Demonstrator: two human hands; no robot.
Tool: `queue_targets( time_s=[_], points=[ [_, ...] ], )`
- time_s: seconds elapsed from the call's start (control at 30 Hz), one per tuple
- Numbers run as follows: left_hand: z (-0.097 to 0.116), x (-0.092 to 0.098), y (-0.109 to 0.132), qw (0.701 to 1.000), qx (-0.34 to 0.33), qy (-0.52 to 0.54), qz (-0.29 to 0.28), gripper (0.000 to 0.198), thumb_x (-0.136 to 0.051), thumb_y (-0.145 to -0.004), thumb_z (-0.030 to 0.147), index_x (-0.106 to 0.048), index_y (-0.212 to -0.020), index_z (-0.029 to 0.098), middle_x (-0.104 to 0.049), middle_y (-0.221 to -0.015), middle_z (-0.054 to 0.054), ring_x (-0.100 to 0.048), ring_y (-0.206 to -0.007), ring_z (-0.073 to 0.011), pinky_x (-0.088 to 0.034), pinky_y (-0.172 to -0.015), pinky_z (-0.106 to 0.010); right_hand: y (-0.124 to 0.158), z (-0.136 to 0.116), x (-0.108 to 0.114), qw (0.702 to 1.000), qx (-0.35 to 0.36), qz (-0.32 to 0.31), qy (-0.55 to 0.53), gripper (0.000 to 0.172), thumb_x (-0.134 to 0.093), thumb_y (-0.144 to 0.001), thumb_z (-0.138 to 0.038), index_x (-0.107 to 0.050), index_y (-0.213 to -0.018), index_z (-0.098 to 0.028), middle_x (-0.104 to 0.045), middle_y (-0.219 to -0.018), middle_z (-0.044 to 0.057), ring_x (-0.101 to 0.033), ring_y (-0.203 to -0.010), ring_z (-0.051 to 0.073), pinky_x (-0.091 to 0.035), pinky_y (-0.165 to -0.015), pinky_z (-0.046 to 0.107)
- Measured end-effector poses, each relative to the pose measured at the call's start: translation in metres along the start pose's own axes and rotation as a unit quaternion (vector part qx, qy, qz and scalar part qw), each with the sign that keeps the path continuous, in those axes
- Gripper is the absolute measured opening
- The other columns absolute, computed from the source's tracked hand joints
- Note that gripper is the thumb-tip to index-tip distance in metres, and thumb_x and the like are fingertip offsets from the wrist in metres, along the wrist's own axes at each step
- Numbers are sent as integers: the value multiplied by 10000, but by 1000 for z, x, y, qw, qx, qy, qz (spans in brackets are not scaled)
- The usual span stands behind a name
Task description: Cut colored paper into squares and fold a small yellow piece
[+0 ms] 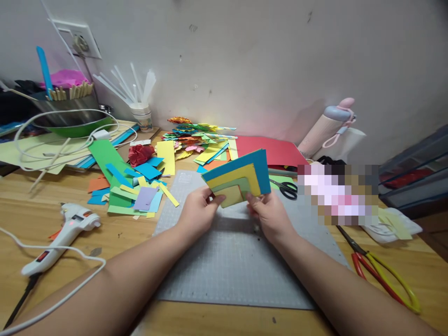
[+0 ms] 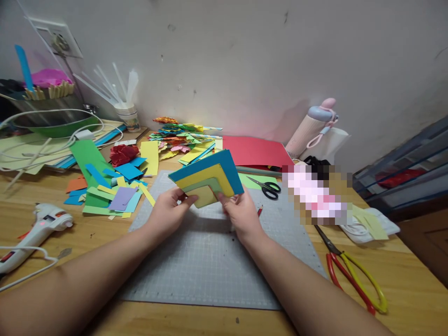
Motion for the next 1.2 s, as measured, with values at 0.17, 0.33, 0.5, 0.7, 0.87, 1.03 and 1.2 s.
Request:
queue_targets(
  time_s=[0.17,0.33,0.5,0.7,0.87,1.03,1.2],
  points=[
    [-9,19,-14,995,-28,-90,-33,178,-546,-804,217,-693,-902,190,-674,-822,-39,-589,-768,-228,-437,-708,-334,-14,5,20,995,70,63,12,543,-717,-703,-364,-436,-1151,-240,-571,-1124,79,-553,-972,209,-462,-807,356],
    [-11,15,-16,987,-55,-121,-89,247,-542,-804,188,-677,-1010,209,-674,-892,-30,-585,-817,-208,-441,-743,-317,-12,17,3,995,35,-76,-59,429,-655,-770,-343,-473,-1144,-239,-624,-1171,93,-603,-1070,236,-460,-953,428],
    [-15,13,-15,985,-54,-134,-94,267,-557,-803,218,-664,-1047,210,-683,-928,-27,-587,-782,-199,-450,-721,-307,-11,19,-1,995,39,-73,-57,409,-635,-775,-334,-480,-1143,-246,-605,-1234,87,-593,-1114,236,-460,-981,429],
    [-21,12,-16,984,-59,-130,-108,277,-529,-830,225,-674,-1066,220,-694,-948,-26,-620,-847,-206,-475,-771,-308,-9,16,6,997,75,-4,-15,361,-611,-765,-256,-479,-1101,-233,-618,-1109,77,-593,-1031,225,-461,-929,425],
    [-21,12,-16,983,-62,-134,-107,273,-532,-826,226,-673,-1060,217,-696,-956,-26,-618,-839,-200,-475,-778,-305,12,-1,16,989,122,71,42,143,-497,-796,-133,-517,-898,-232,-553,-885,24,-546,-837,184,-453,-804,369],
    [-21,11,-14,983,-55,-134,-109,218,-517,-830,235,-678,-975,206,-698,-848,0,-604,-707,-170,-468,-669,-262,25,-4,-2,985,127,-41,114,252,-507,-784,-108,-585,-995,-222,-552,-997,61,-557,-946,218,-503,-749,352],
    [-21,11,-13,984,-51,-129,-115,208,-508,-826,223,-667,-958,198,-676,-751,14,-589,-661,-161,-453,-629,-245,24,4,-9,989,110,-30,90,372,-505,-801,-136,-473,-1158,-234,-543,-1131,85,-554,-1065,223,-504,-885,394]
  ],
)
Point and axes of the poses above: each hand's wrist, its own y-axis away from the middle knuckle, its own x-axis out of the back of the hand, z = x × y, the point moved 3 cm from there along -y, towards the middle knuckle
